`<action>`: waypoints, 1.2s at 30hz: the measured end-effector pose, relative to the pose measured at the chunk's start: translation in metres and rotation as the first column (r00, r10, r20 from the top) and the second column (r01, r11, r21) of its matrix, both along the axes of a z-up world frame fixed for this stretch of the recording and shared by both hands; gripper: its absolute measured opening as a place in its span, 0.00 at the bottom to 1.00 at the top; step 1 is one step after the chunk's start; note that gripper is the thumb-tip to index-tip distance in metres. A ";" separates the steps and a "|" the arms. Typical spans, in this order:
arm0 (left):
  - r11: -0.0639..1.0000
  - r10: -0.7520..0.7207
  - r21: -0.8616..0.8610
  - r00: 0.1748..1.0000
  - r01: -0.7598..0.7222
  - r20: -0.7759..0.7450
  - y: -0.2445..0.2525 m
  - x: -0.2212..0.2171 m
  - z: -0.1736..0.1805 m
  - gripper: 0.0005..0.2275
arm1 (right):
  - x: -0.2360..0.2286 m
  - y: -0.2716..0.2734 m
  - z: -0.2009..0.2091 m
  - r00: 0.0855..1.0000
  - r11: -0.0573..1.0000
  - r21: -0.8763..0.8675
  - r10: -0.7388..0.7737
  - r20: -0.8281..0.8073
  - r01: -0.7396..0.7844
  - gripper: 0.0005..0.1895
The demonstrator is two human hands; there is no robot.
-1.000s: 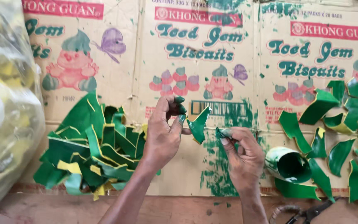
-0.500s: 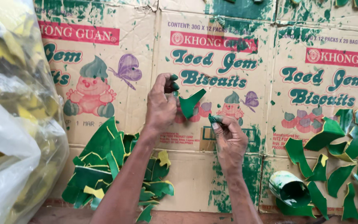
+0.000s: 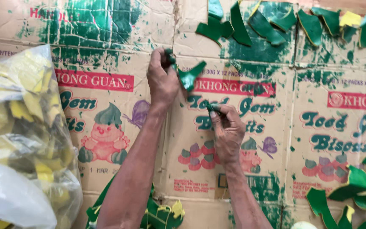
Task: The person repeatedly picks up green leaf-shaped pieces and applies green paint to their edges using a small brush. Painted pieces are placed on a cardboard surface to dry while unpainted pieces are kept in a pile.
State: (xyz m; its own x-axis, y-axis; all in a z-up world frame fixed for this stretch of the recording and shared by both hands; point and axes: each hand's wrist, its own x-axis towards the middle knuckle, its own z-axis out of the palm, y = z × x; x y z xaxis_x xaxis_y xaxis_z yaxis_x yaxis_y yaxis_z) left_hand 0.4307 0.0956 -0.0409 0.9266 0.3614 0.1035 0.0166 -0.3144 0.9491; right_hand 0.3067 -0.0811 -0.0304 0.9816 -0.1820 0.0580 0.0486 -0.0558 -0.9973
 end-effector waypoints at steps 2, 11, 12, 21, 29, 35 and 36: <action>0.985 0.087 -0.143 0.995 -0.092 -0.040 0.009 0.035 -0.006 0.12 | 0.027 0.010 -0.001 1.000 0.999 0.050 0.009 -0.001 -0.009 0.06; 0.935 0.270 0.156 0.925 -0.319 0.267 0.018 0.151 -0.070 0.09 | 0.080 0.031 -0.019 0.995 0.997 0.073 -0.008 0.103 0.000 0.06; 0.932 0.270 0.180 0.935 -0.314 0.228 0.016 0.157 -0.075 0.07 | 0.079 0.029 -0.020 0.996 0.998 0.067 -0.025 0.089 0.019 0.07; 0.909 0.244 0.263 0.924 -0.324 0.294 0.012 0.180 -0.075 0.06 | 0.079 0.031 -0.018 0.995 0.999 0.050 -0.025 0.095 0.020 0.07; 0.856 0.174 0.432 0.945 -0.284 0.276 0.015 0.177 -0.090 0.07 | 0.080 0.030 -0.021 0.992 1.000 0.026 -0.004 0.123 0.001 0.07; 0.573 -0.140 0.736 0.842 -0.360 0.521 0.013 0.089 0.008 0.15 | 0.084 0.030 -0.025 0.990 0.986 -0.160 -0.026 0.141 0.049 0.06; 0.734 -0.143 0.653 0.898 -0.185 0.416 0.005 0.064 0.035 0.14 | 0.087 0.031 -0.024 0.992 0.996 -0.076 -0.030 0.125 0.040 0.06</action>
